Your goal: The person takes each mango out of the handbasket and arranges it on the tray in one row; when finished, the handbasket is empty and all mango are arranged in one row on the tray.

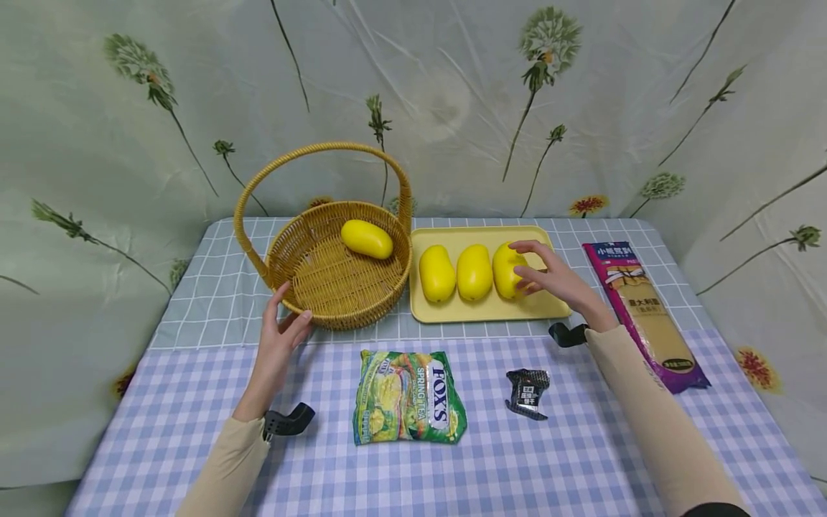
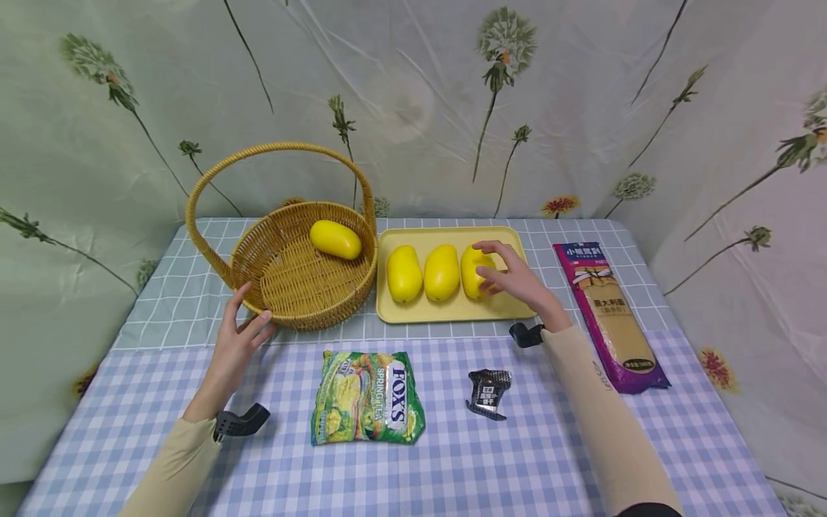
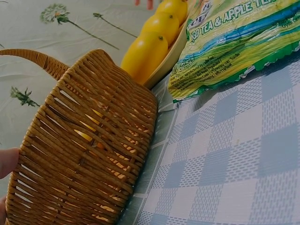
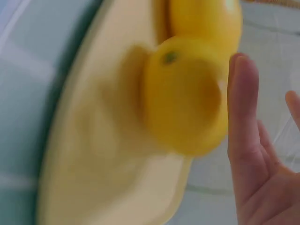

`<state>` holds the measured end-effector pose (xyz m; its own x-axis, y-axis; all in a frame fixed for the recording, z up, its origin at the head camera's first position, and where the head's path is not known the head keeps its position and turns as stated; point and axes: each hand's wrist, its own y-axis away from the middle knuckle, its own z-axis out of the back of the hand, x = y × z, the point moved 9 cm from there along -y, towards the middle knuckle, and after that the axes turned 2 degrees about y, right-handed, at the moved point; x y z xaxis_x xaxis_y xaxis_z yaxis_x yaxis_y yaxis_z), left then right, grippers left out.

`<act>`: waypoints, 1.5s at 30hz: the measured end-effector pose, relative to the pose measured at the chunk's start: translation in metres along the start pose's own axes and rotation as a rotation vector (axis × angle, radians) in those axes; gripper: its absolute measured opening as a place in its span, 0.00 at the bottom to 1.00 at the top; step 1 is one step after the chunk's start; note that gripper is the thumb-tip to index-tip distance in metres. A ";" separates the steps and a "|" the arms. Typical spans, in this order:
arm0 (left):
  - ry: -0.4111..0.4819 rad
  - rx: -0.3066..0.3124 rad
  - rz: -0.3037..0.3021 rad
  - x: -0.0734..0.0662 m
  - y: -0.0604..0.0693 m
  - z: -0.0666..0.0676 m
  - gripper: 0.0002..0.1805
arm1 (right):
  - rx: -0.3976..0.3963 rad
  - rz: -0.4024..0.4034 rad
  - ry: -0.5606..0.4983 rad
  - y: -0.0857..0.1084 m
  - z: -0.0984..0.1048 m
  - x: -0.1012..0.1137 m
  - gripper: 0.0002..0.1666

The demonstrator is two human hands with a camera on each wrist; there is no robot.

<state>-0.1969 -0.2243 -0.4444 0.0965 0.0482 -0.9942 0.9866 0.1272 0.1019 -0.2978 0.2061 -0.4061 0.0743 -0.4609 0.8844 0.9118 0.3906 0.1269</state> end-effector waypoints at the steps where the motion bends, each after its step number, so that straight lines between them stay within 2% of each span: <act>1: 0.000 -0.001 0.001 0.000 0.000 0.000 0.39 | 0.003 0.021 -0.010 -0.003 -0.003 0.007 0.30; 6: 0.005 0.002 0.000 0.000 -0.001 0.000 0.38 | 0.043 0.131 -0.054 -0.020 -0.028 0.047 0.27; 13: 0.009 0.007 -0.008 -0.001 -0.002 -0.001 0.38 | 0.157 0.261 -0.068 -0.051 -0.076 0.102 0.26; 19: 0.005 0.007 -0.009 -0.002 -0.002 -0.002 0.38 | 0.219 0.305 -0.019 -0.080 -0.113 0.133 0.27; 25: 0.013 0.006 -0.010 -0.002 -0.002 -0.001 0.38 | 0.241 0.273 -0.057 -0.107 -0.136 0.150 0.28; 32: 0.023 0.014 -0.022 -0.002 -0.001 -0.001 0.38 | 0.202 0.209 -0.053 -0.133 -0.151 0.152 0.28; 40: 0.030 0.009 -0.017 -0.002 0.000 0.000 0.38 | 0.216 0.084 -0.003 -0.144 -0.168 0.142 0.32; 45: 0.027 0.007 -0.014 -0.002 0.000 0.000 0.38 | 0.276 0.039 0.070 -0.148 -0.177 0.139 0.35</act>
<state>-0.1968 -0.2244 -0.4425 0.0796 0.0735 -0.9941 0.9887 0.1216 0.0882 -0.3505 -0.0567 -0.3818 0.1435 -0.4919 0.8588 0.7639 0.6068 0.2199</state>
